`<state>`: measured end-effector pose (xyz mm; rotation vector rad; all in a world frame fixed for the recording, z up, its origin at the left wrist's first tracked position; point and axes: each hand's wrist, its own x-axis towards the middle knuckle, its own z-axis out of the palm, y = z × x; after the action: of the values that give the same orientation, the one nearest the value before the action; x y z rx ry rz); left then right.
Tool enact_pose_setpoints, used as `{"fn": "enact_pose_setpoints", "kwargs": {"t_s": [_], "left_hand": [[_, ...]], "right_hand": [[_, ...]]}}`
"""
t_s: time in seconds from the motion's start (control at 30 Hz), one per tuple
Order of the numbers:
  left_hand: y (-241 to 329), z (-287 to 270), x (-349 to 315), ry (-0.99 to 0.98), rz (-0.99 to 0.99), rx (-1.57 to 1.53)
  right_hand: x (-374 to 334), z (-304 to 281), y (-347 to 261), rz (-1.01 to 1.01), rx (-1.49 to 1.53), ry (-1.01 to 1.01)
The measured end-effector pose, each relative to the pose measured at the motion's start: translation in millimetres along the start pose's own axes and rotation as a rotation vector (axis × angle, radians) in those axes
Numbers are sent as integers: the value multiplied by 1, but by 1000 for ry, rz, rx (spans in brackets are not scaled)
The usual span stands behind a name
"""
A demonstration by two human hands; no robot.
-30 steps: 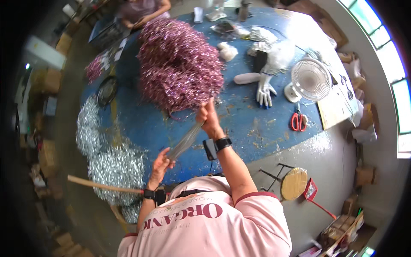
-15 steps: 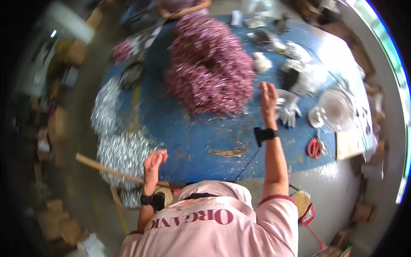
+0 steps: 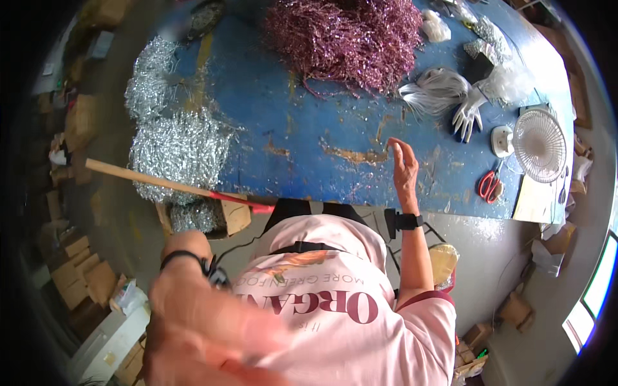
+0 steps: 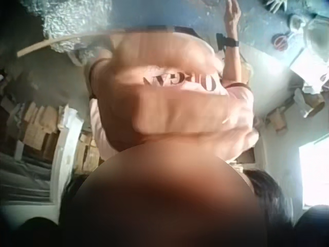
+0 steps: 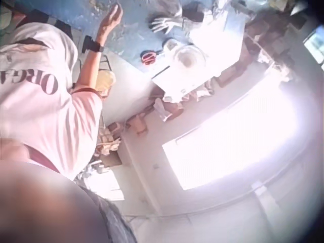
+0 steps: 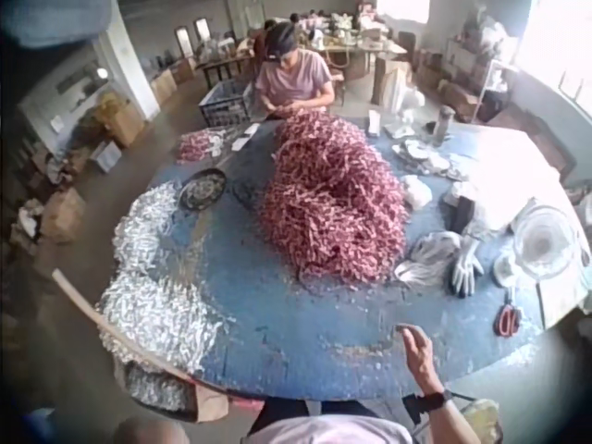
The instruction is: Tidying a workbench by brushing off plastic debris and sweeping the floor in an industrial workshop.
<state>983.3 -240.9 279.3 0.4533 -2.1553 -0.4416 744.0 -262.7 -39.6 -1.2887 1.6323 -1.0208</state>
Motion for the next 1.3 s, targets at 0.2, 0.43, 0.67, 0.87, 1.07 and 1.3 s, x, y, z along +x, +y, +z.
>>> {"fn": "enact_pose_setpoints", "kwargs": {"t_s": [0.2, 0.43, 0.67, 0.87, 1.07, 1.3], "left_hand": [[-50, 45, -102, -283, -490, -477], [-61, -141, -345, 1029, -1105, 512], [-131, -127, -382, 818, -1103, -727], [-80, -70, -469, 35, -1578, -931], [12, 22, -573, -414, -2382, -1055], [57, 67, -552, 106, -2325, -1108]], "right_hand": [[-71, -58, 32, 110, 71, 194], [-210, -51, 101, 462, 92, 318], [-375, -39, 145, 807, -236, -19], [-468, -41, 168, 995, -102, 129], [-494, -53, 181, 874, 133, 311], [-605, -76, 233, 879, 214, 292]]}}
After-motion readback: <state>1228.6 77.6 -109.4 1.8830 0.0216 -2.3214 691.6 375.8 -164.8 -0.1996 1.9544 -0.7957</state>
